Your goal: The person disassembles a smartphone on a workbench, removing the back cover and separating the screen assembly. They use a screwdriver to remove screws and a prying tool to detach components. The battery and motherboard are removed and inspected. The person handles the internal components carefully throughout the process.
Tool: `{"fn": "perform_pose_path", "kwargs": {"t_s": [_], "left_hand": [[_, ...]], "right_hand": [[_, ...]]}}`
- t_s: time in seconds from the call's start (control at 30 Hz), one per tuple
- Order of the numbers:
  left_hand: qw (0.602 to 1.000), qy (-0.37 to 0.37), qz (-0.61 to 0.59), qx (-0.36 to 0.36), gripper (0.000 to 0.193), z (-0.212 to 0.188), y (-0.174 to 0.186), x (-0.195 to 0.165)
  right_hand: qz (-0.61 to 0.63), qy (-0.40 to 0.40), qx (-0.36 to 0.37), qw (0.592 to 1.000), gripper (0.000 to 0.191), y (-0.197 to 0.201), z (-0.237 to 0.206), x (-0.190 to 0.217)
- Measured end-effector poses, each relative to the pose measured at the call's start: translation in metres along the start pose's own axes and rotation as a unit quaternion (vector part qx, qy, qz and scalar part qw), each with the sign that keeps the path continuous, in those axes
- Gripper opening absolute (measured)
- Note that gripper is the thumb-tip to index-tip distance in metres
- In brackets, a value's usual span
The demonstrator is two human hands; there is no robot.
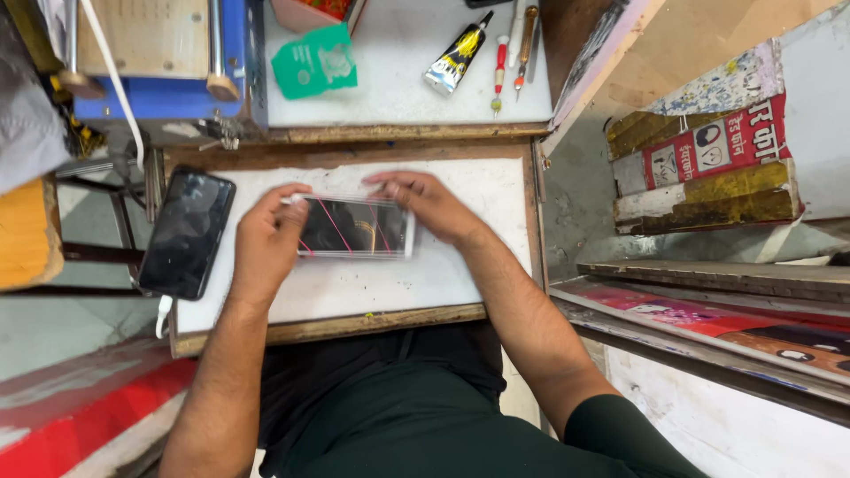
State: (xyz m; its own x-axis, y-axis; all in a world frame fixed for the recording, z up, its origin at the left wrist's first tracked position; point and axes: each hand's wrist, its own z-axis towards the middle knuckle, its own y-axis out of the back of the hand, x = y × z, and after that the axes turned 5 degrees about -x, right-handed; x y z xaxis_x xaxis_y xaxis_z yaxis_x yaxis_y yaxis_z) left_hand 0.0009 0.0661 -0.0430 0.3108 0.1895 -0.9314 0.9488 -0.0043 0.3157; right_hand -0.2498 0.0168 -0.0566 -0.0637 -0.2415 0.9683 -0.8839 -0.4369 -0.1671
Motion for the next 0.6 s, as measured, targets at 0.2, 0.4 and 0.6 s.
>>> {"fn": "perform_pose_path", "kwargs": {"t_s": [0.2, 0.4, 0.6], "left_hand": [[0.962, -0.059, -0.214, 0.158, 0.059, -0.018, 0.018, 0.025], [0.984, -0.172, 0.006, 0.049, 0.057, -0.030, 0.014, 0.031], [0.990, -0.133, -0.005, -0.042, 0.037, -0.018, 0.000, 0.034]], "right_hand": [[0.006, 0.069, -0.111, 0.991, 0.026, -0.009, 0.004, 0.000], [-0.025, 0.055, -0.140, 0.988, 0.022, -0.020, -0.001, 0.004], [-0.052, 0.071, -0.166, 0.982, 0.018, -0.027, 0.005, 0.005]]}}
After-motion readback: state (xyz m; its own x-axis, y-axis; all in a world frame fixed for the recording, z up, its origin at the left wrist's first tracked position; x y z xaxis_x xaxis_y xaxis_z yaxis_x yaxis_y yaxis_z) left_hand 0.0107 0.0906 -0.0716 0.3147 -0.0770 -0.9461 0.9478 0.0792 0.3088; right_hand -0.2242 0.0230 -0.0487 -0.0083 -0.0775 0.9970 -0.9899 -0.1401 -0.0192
